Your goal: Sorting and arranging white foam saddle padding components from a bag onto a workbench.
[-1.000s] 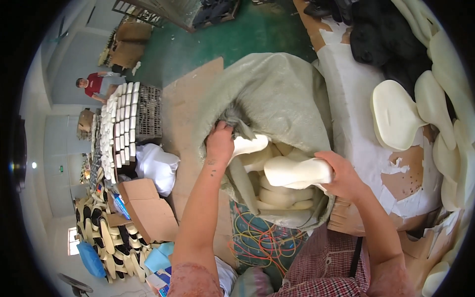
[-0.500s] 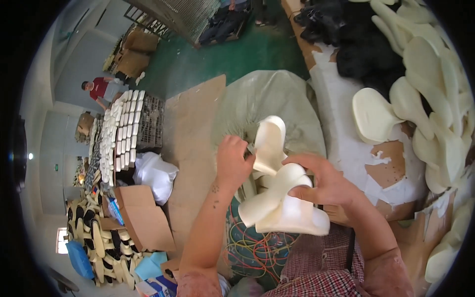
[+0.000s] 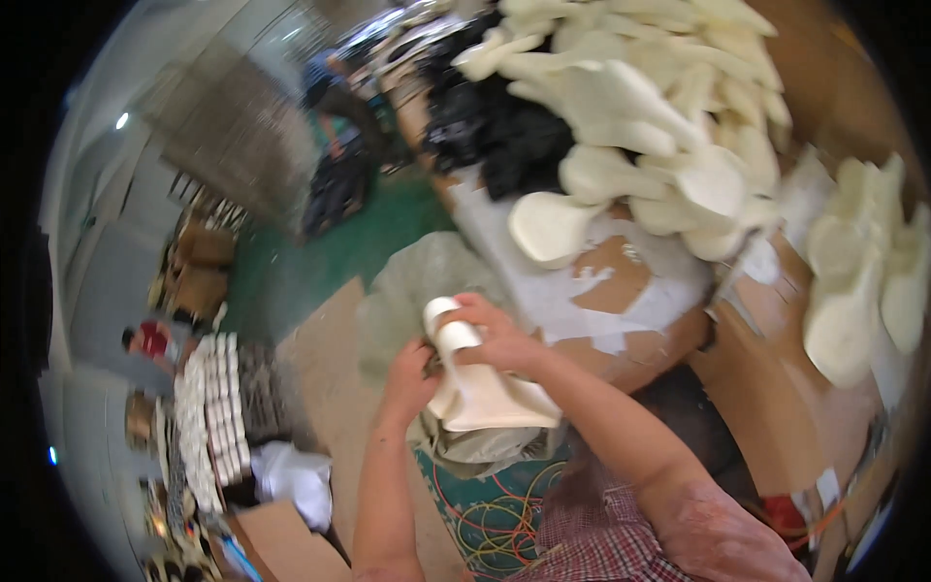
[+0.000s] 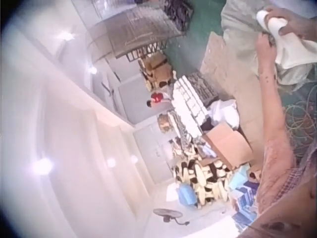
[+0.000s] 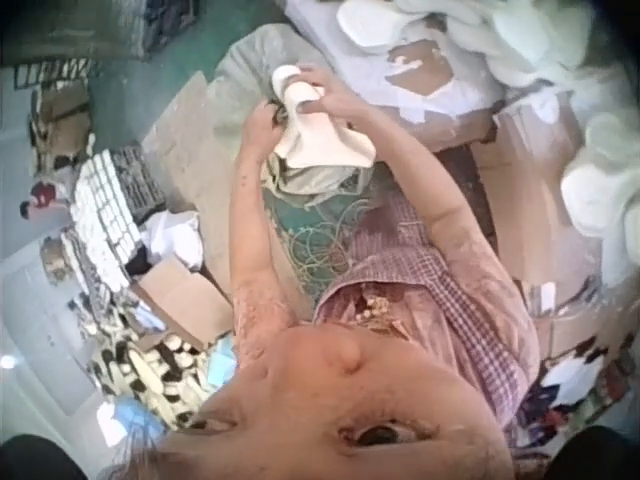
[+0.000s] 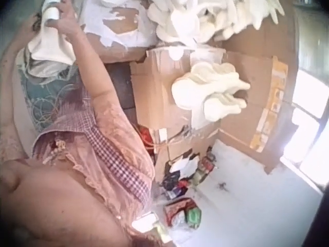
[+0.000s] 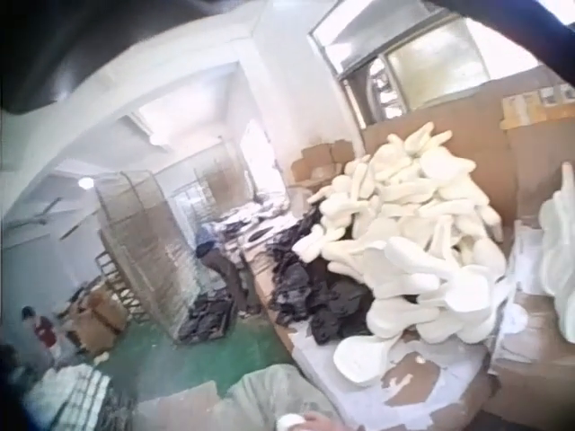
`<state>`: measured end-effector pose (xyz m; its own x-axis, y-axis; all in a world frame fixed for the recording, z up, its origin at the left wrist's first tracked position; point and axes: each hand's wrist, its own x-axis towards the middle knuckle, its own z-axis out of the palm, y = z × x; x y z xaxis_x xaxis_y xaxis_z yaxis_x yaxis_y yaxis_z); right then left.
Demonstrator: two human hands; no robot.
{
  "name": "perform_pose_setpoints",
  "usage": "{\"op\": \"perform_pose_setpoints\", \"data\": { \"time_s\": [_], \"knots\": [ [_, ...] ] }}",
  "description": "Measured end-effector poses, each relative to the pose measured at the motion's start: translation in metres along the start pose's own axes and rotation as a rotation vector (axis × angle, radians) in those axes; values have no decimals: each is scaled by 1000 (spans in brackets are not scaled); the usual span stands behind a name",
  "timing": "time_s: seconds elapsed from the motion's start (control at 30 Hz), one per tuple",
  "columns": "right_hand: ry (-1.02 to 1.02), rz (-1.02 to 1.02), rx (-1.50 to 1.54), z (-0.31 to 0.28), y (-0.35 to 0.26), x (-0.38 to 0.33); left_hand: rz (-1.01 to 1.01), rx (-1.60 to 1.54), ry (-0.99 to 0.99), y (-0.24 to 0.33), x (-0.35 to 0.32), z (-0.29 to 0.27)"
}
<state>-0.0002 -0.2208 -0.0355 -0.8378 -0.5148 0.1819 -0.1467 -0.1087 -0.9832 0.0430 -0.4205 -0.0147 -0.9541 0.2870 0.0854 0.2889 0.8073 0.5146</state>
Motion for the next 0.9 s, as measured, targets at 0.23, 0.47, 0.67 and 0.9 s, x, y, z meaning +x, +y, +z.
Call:
{"op": "perform_pose_setpoints", "data": {
  "time_s": [0.23,0.47,0.67,0.9],
  "knots": [
    [257,-87,-167,-65,-53,-90,-384,-241,456,-18,-62,-21],
    [497,-24,-258,-246,-199,-296,-806,-506,322,22,-114,57],
    [945,98,-592,-361,-333,-461,-901,-1113,165,113,-45,151],
    [1018,320,-568,-514,-279,-609,-628,-924,-90,217,67,240]
  ]
}}
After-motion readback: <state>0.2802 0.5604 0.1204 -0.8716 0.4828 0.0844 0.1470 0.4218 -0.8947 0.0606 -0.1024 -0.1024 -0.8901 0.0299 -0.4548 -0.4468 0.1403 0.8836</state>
